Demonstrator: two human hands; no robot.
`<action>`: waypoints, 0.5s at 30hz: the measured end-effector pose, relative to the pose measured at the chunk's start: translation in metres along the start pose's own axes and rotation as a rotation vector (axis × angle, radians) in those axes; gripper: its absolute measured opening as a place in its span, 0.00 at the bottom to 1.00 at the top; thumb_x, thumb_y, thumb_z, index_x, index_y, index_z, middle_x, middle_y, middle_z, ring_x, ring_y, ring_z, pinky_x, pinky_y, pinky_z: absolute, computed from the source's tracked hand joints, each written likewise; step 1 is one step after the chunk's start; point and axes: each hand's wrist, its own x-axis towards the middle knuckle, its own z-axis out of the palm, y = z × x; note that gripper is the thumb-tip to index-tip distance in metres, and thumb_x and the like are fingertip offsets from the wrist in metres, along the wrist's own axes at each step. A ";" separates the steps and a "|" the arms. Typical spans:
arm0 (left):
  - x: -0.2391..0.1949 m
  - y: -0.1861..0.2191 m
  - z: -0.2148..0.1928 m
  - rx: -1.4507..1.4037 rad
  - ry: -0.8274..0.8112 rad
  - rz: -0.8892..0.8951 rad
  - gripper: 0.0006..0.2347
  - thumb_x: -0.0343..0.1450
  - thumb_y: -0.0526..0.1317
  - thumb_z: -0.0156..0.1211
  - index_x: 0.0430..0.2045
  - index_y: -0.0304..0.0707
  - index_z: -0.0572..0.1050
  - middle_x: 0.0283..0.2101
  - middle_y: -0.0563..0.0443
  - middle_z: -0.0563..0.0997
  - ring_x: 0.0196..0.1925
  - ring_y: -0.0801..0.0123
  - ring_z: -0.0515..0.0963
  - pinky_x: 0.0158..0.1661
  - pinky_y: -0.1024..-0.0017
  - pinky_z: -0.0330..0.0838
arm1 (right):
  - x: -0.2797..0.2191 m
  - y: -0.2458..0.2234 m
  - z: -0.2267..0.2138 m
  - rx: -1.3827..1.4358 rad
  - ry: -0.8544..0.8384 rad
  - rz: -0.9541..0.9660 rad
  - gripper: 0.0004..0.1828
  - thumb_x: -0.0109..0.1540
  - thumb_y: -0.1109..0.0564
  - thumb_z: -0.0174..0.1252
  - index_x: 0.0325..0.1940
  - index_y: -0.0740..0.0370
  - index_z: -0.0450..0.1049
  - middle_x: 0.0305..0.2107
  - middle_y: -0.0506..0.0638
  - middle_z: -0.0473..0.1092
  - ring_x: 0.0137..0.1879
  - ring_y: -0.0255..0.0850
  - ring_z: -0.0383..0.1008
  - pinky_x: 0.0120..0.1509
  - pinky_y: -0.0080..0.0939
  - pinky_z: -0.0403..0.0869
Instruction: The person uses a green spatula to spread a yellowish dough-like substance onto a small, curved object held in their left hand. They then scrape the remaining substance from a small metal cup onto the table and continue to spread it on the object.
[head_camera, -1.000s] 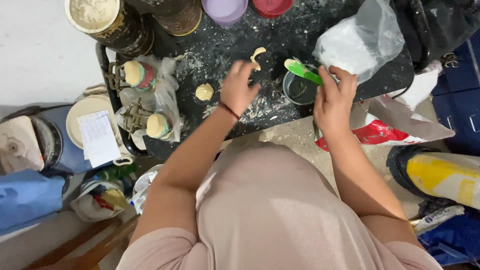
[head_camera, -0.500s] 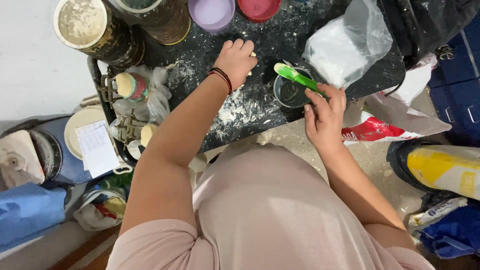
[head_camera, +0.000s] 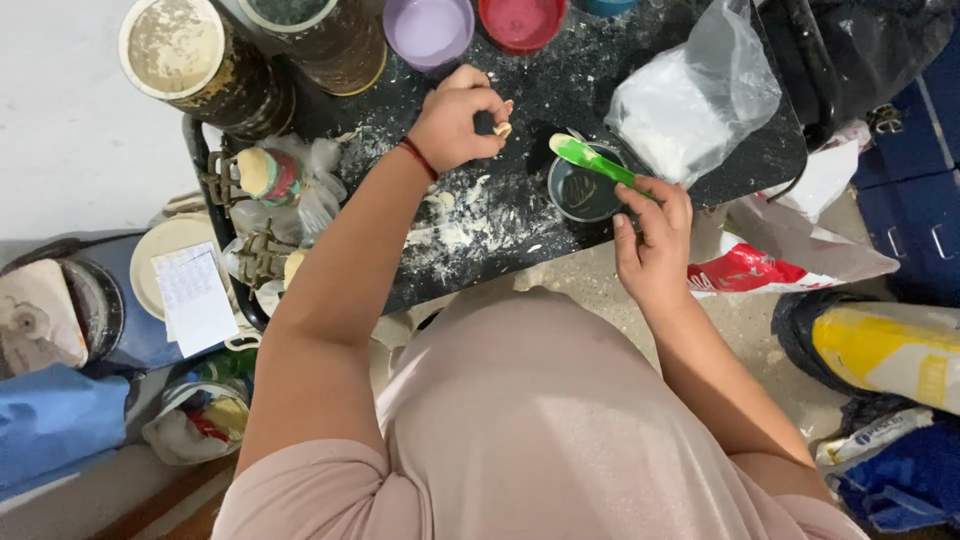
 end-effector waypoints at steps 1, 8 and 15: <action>-0.005 0.007 -0.005 0.003 0.007 -0.002 0.06 0.65 0.38 0.74 0.28 0.55 0.82 0.53 0.56 0.72 0.57 0.60 0.75 0.58 0.51 0.60 | 0.002 -0.001 0.001 0.004 -0.001 -0.007 0.17 0.76 0.52 0.48 0.62 0.65 0.73 0.56 0.63 0.65 0.62 0.61 0.67 0.69 0.64 0.63; -0.060 0.026 -0.007 -0.852 -0.008 0.034 0.07 0.66 0.35 0.71 0.34 0.40 0.79 0.45 0.54 0.66 0.41 0.74 0.67 0.45 0.74 0.68 | 0.045 -0.017 0.018 0.179 -0.004 -0.180 0.11 0.70 0.57 0.58 0.56 0.63 0.78 0.53 0.62 0.68 0.58 0.61 0.71 0.63 0.61 0.69; -0.109 0.025 -0.011 -1.154 0.058 0.163 0.11 0.64 0.29 0.73 0.35 0.24 0.78 0.45 0.46 0.64 0.39 0.72 0.66 0.43 0.72 0.68 | 0.095 -0.049 0.046 0.259 -0.062 -0.464 0.07 0.65 0.59 0.67 0.48 0.56 0.84 0.54 0.58 0.69 0.58 0.61 0.70 0.62 0.59 0.71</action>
